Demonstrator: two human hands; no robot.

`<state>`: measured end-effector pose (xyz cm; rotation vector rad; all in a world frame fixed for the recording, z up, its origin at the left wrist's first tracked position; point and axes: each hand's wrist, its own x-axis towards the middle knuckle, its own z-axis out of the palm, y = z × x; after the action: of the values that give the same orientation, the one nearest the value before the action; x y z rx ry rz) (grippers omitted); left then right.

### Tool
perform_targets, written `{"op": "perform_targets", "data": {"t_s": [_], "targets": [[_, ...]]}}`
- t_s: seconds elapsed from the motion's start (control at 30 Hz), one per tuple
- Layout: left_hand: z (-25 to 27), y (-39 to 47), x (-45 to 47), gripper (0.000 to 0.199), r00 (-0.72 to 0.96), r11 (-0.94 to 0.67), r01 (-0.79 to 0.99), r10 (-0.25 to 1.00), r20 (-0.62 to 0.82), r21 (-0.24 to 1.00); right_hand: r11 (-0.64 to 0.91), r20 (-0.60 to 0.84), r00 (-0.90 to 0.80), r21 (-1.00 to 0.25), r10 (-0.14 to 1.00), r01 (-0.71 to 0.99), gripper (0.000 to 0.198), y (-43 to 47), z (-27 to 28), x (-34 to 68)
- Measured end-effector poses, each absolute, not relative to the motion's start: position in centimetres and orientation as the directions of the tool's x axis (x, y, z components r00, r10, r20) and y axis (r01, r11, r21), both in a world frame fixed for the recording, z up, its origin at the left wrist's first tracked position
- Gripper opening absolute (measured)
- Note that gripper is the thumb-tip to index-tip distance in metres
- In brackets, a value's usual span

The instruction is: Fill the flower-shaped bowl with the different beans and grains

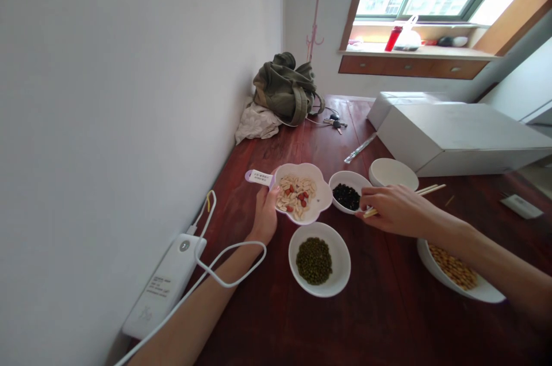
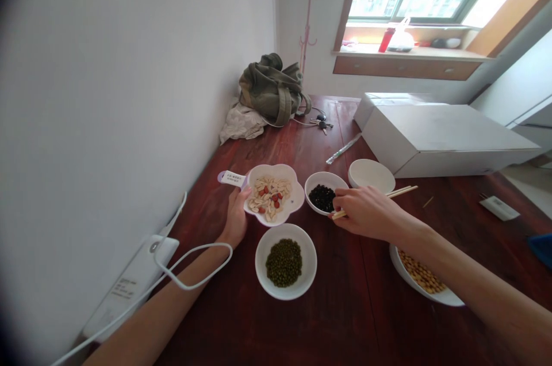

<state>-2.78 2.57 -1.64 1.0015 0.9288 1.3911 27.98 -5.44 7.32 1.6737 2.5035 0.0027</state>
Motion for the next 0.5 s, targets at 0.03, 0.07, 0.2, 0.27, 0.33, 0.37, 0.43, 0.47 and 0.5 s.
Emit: {"op": "perform_targets", "data": {"t_s": [0.03, 0.07, 0.2, 0.27, 0.33, 0.37, 0.43, 0.47, 0.5], "targets": [[-1.9, 2.6, -2.7, 0.038, -0.006, -0.045, -0.335, 0.999, 0.046, 0.941, 0.384, -0.110, -0.375, 0.076, 0.920, 0.920, 0.029, -5.4, 7.4, 28.1], [-2.0, 2.7, -2.6, 0.037, -0.003, -0.030, -0.344, 1.000, 0.031, 0.939, 0.385, -0.114, -0.376, 0.077, 0.920, 0.920, 0.028, -5.4, 7.4, 28.3], [-2.2, 3.0, -2.3, 0.042, 0.017, 0.044, -0.372, 0.999, -0.040, 0.927, 0.391, -0.133, -0.379, 0.081, 0.916, 0.917, 0.027, -5.2, 7.6, 29.1], [-1.8, 3.0, -2.3, 0.041, 0.012, 0.057, -0.376, 0.998, -0.057, 0.925, 0.395, -0.112, -0.386, 0.070, 0.916, 0.916, 0.026, -5.1, 8.1, 29.3], [-1.4, 2.8, -2.3, 0.037, -0.008, 0.029, -0.371, 0.999, -0.034, 0.928, 0.410, -0.007, -0.410, 0.010, 0.912, 0.912, 0.026, -4.9, 9.2, 29.0], [-1.2, 2.7, -2.3, 0.037, -0.010, 0.005, -0.365, 1.000, -0.010, 0.931, 0.429, 0.067, -0.426, -0.028, 0.902, 0.903, 0.027, -4.7, 9.8, 28.4], [-1.1, 2.4, -2.3, 0.038, 0.013, -0.024, -0.359, 0.999, 0.030, 0.933, 0.489, 0.195, -0.468, -0.073, 0.862, 0.869, 0.029, -4.2, 11.2, 26.4], [-1.1, 2.3, -2.2, 0.037, 0.030, -0.027, -0.360, 0.999, 0.040, 0.933, 0.527, 0.212, -0.505, -0.061, 0.837, 0.848, 0.029, -3.8, 11.9, 25.1], [-1.3, 2.2, -2.2, 0.036, 0.042, -0.024, -0.362, 0.998, 0.042, 0.932, 0.565, 0.194, -0.548, -0.043, 0.814, 0.824, 0.029, -3.4, 12.4, 23.6]]}}
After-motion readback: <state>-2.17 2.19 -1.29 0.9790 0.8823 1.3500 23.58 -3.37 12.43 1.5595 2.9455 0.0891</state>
